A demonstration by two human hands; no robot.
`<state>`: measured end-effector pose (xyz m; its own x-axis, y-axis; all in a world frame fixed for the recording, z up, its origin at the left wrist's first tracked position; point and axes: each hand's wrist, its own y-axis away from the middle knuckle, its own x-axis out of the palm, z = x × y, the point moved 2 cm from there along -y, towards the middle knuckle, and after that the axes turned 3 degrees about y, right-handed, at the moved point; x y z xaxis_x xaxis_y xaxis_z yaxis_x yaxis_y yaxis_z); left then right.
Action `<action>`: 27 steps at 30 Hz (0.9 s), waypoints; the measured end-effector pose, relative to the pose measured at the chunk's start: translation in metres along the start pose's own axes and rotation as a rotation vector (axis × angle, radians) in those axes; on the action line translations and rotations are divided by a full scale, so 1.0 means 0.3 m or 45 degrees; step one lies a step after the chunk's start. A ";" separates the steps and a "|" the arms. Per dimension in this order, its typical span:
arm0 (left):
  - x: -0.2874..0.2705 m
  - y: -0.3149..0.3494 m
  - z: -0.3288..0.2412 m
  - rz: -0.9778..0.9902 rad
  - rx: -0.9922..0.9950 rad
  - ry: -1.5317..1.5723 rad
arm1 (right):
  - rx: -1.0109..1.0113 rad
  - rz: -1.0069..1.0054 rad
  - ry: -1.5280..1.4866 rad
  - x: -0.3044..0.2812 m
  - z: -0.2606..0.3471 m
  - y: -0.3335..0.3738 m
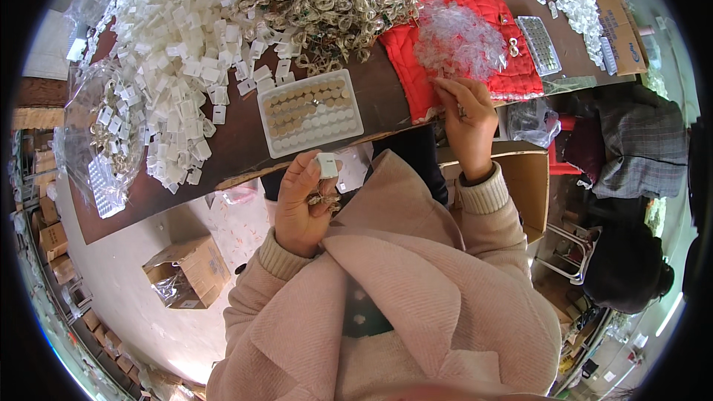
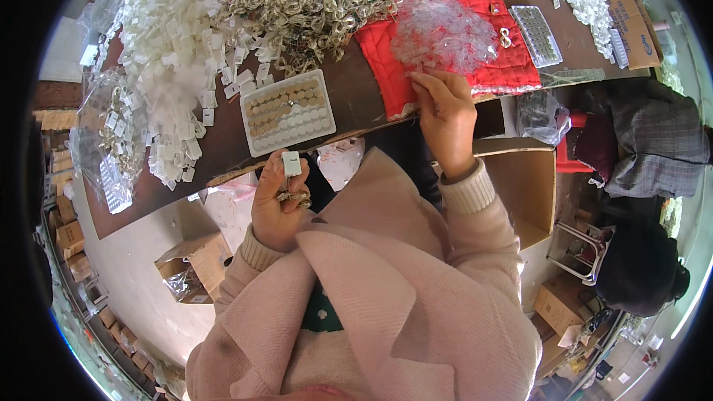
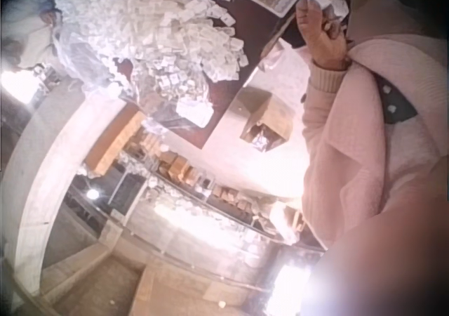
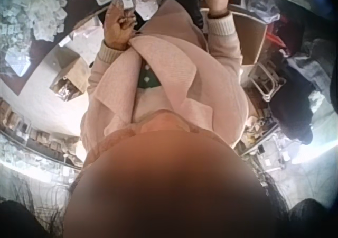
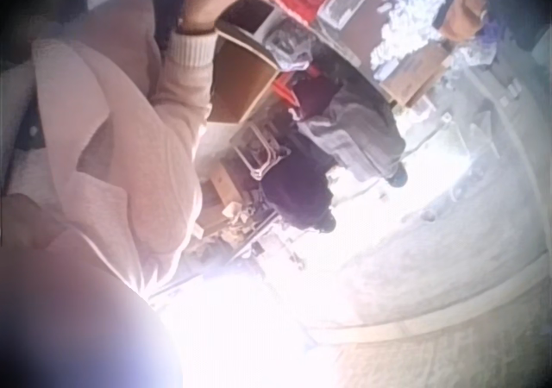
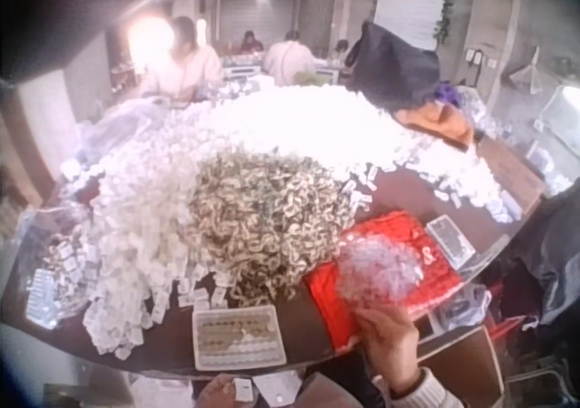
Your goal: The person repeatedly picks small white plastic LED light units and metal bulbs from a table, inserts the bulbs into the units, and places the assembled lights into a white tray. The person handles the items one at a time throughout the clip.
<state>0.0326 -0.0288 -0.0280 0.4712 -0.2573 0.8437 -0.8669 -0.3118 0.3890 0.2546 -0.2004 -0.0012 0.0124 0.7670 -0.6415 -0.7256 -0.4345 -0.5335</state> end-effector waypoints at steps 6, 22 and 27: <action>0.002 0.006 -0.002 -0.088 0.012 -0.034 | -0.119 0.079 0.144 0.058 -0.002 -0.053; 0.075 0.023 -0.038 0.118 0.119 -0.032 | -0.442 0.441 -0.591 0.105 0.398 0.056; 0.065 0.022 -0.036 0.069 0.185 -0.057 | -0.479 0.518 -0.530 0.106 0.411 0.059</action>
<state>0.0344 -0.0260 -0.0049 0.4338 -0.3173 0.8433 -0.8603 -0.4242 0.2829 0.1573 -0.1256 0.0369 -0.5299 0.5930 -0.6063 -0.3276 -0.8025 -0.4987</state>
